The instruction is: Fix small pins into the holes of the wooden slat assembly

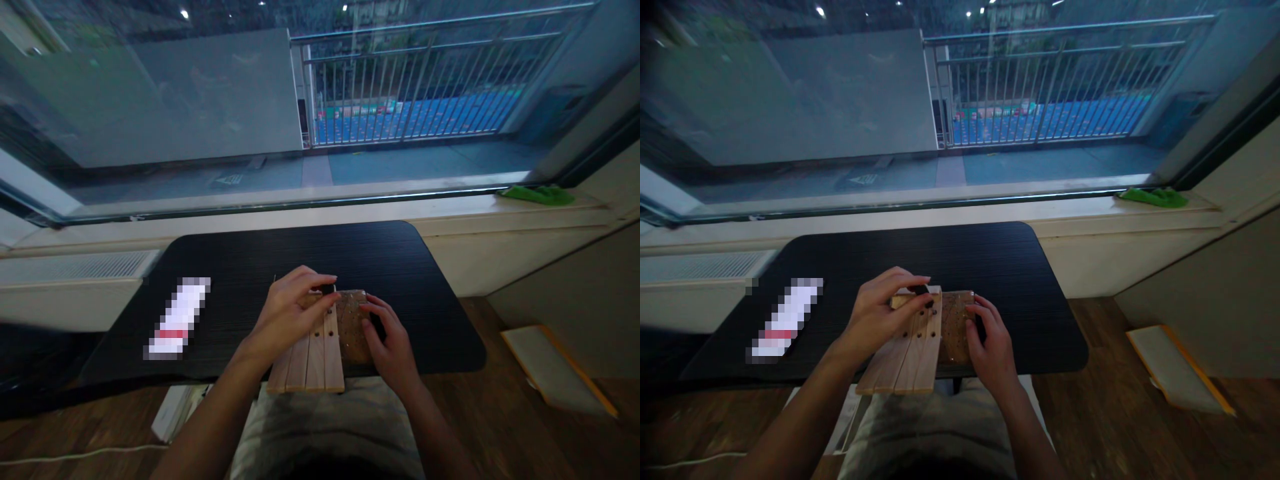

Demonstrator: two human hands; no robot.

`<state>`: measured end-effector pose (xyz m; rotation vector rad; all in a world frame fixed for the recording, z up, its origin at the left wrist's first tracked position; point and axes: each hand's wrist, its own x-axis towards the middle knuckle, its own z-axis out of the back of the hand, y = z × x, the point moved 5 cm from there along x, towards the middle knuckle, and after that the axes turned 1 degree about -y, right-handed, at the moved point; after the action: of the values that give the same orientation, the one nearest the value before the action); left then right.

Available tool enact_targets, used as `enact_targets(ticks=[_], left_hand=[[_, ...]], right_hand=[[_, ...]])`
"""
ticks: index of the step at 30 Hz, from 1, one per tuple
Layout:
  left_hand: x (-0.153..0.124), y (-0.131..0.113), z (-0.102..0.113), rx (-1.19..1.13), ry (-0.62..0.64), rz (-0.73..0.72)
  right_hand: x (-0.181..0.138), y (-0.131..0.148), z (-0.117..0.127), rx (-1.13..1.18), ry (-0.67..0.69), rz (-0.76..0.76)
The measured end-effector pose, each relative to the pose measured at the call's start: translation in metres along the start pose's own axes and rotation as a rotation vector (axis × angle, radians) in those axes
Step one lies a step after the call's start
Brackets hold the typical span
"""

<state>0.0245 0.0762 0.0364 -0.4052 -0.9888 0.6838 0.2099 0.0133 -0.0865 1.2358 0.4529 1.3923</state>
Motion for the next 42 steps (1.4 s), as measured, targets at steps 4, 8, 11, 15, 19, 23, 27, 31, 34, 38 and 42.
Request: enact_targets(ticks=[4, 8, 11, 15, 19, 23, 27, 31, 34, 38, 42], left_hand=[[-0.0017, 0.0040, 0.0009, 0.033, -0.012, 0.120], [-0.0027, 0.0059, 0.0014, 0.017, -0.021, 0.160], [-0.0030, 0.0069, 0.0023, 0.026, -0.039, 0.164], [-0.0036, 0.0063, 0.0025, 0.048, -0.050, 0.160], [-0.0045, 0.0038, 0.0029, 0.061, -0.071, 0.138], [-0.0054, 0.0015, 0.0033, 0.068, -0.082, 0.092], [-0.0067, -0.0008, 0.0028, 0.073, -0.067, 0.050], [-0.0079, -0.0005, 0.0028, 0.083, -0.071, 0.065], [-0.0082, -0.0002, 0.0026, 0.070, -0.060, 0.065], [-0.0083, 0.0002, 0.0023, 0.049, -0.047, 0.076], [-0.0083, 0.0003, 0.0014, 0.037, -0.037, 0.095]], right_hand=[[-0.0003, -0.0005, -0.0004, -0.003, 0.005, -0.001], [-0.0013, -0.0002, -0.0002, 0.002, 0.007, -0.001], [-0.0014, -0.0004, 0.0003, 0.003, 0.008, -0.005], [-0.0008, -0.0013, 0.0006, -0.002, 0.005, -0.009], [-0.0008, -0.0012, 0.0008, 0.005, 0.000, -0.011], [-0.0010, 0.0002, 0.0013, 0.011, -0.003, -0.022], [-0.0010, 0.0004, 0.0011, 0.016, 0.002, -0.024], [-0.0016, -0.0014, 0.0010, 0.029, -0.003, -0.025], [-0.0021, -0.0022, 0.0011, 0.027, -0.001, -0.029], [-0.0023, -0.0016, 0.0012, 0.019, 0.000, -0.017], [-0.0020, -0.0004, 0.0008, 0.015, 0.011, -0.004]])
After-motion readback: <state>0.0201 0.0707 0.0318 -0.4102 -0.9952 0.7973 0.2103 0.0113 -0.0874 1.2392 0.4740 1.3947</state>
